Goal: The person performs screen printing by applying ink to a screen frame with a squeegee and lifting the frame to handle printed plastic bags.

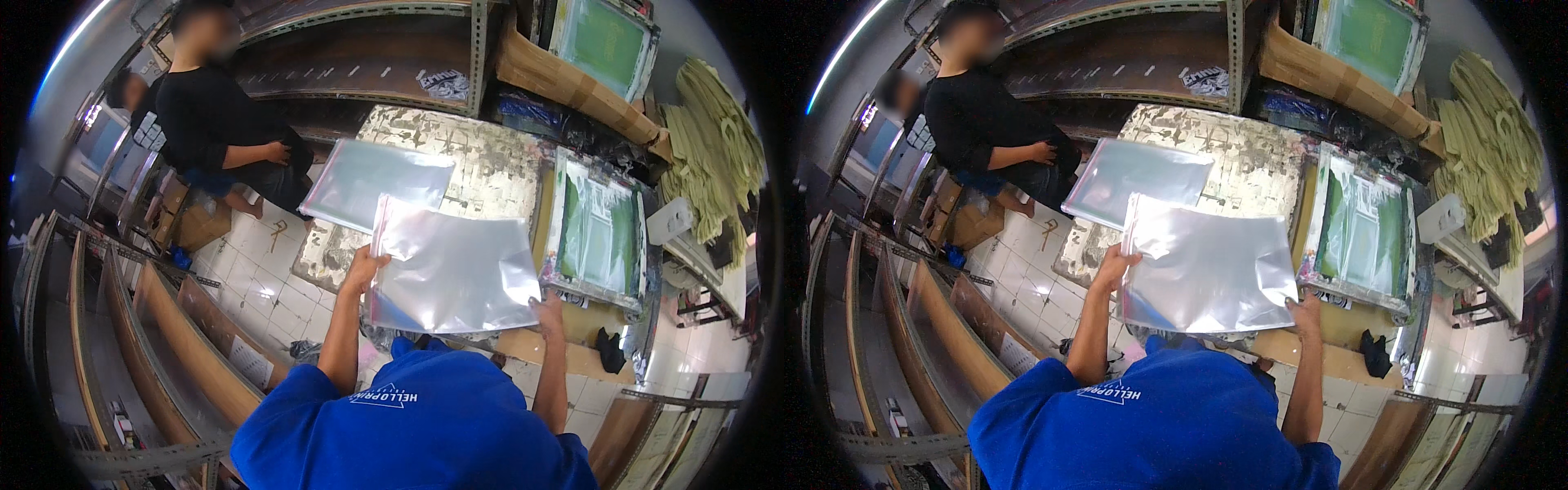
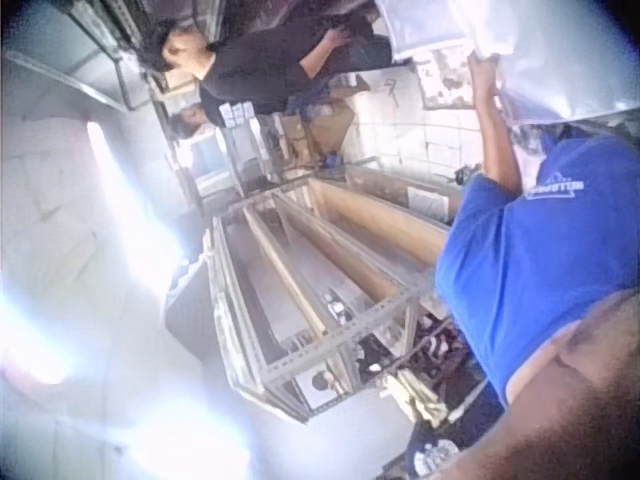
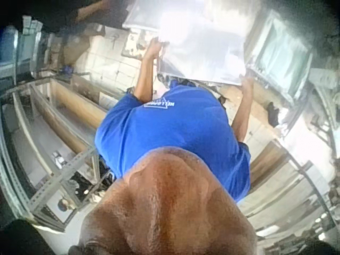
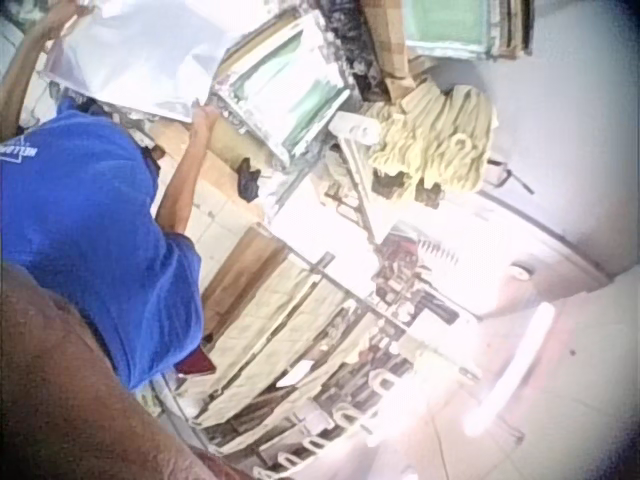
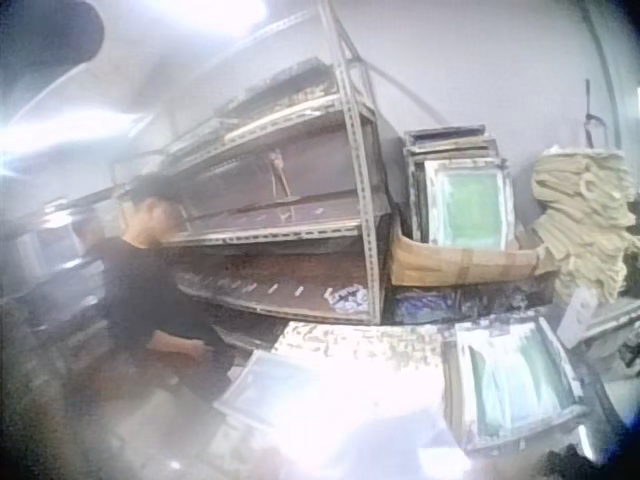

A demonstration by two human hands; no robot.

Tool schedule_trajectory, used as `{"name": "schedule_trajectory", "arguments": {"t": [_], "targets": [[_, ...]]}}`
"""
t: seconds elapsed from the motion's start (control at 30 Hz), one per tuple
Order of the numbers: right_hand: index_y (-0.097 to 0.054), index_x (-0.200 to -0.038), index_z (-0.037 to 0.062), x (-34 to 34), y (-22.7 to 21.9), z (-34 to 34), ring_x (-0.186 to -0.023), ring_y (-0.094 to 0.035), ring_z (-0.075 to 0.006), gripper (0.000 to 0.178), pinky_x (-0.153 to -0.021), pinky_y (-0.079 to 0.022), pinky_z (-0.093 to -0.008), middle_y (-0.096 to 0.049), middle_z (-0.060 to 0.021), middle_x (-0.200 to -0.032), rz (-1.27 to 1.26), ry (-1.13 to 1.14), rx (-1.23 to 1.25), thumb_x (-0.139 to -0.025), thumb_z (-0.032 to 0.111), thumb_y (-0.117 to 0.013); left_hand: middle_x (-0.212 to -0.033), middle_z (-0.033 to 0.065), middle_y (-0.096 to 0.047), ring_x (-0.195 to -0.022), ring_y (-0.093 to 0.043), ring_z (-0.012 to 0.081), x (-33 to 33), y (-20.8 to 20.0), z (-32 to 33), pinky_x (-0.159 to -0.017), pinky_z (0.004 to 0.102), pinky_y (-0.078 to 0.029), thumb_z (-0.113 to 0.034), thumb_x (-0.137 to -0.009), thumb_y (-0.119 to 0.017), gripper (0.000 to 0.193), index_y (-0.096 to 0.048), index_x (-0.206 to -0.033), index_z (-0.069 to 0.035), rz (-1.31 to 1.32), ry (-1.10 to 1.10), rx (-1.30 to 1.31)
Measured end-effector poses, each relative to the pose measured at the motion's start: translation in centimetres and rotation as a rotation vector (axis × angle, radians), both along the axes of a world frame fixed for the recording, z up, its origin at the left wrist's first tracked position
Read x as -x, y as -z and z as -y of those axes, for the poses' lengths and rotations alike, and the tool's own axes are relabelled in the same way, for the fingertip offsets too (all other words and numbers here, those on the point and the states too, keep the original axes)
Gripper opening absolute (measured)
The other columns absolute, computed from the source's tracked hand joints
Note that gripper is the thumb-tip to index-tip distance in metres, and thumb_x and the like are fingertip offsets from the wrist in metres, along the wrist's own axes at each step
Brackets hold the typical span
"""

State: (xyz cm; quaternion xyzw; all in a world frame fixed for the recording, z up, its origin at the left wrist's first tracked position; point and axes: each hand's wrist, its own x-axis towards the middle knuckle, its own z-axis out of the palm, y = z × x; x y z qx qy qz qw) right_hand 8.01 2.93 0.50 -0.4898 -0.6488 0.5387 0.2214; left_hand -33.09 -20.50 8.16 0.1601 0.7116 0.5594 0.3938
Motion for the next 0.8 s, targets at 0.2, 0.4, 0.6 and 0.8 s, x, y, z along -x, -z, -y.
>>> {"name": "schedule_trajectory", "arguments": {"t": [0.2,0.4,0.6,0.8], "targets": [[-0.05,-0.141,-0.0025,-1.3,0.2,0.7,-0.115,-0.06,-0.0222,0.064,-0.097,-0.048,-0.0321,-0.063,-0.0165,-0.131,-0.096,-0.069,-0.01,-0.08,-0.006,-0.068,-0.095,0.007,-0.069,-0.083,-0.064,0.0158,-2.5,0.1,2.9,-0.075,0.0312,-0.051,-0.004,-0.088,-0.069,0.024,-0.067,-0.11,0.004,-0.078,-0.107,0.129],[-0.038,-0.15,-0.0023,-1.8,-0.8,-0.4,-0.118,-0.059,-0.0268,0.079,-0.103,-0.044,-0.033,-0.061,-0.0235,-0.132,-0.02,-0.177,-0.112,-0.08,0.005,-0.075,-0.089,0.0046,-0.066,-0.078,-0.06,0.0158,-4.9,-0.5,5.9,-0.072,0.0309,-0.048,-0.012,-0.082,-0.076,0.024,-0.065,-0.101,-0.001,-0.003,-0.142,0.142],[-0.03,-0.154,-0.0043,-1.8,-6.8,-0.8,-0.081,-0.059,-0.0203,0.086,-0.077,-0.051,-0.0341,-0.063,-0.022,-0.121,0.064,-0.174,0.052,-0.081,0.006,-0.075,-0.086,0.0049,-0.066,-0.079,-0.062,0.0161,-7.5,-1.0,5.1,-0.074,0.0326,-0.05,-0.009,-0.085,-0.073,0.022,-0.066,-0.103,0.002,-0.038,-0.209,0.107],[-0.026,-0.154,-0.0059,-1.8,-9.0,-0.9,-0.068,-0.054,-0.016,0.087,-0.065,-0.048,-0.032,-0.062,-0.013,-0.082,0.029,-0.216,-0.003,-0.083,0.006,-0.074,-0.087,0.0061,-0.067,-0.077,-0.062,0.0165,-7.3,-0.5,5.9,-0.073,0.0326,-0.049,-0.011,-0.085,-0.074,0.024,-0.066,-0.103,0.004,-0.023,-0.192,0.148]]}}
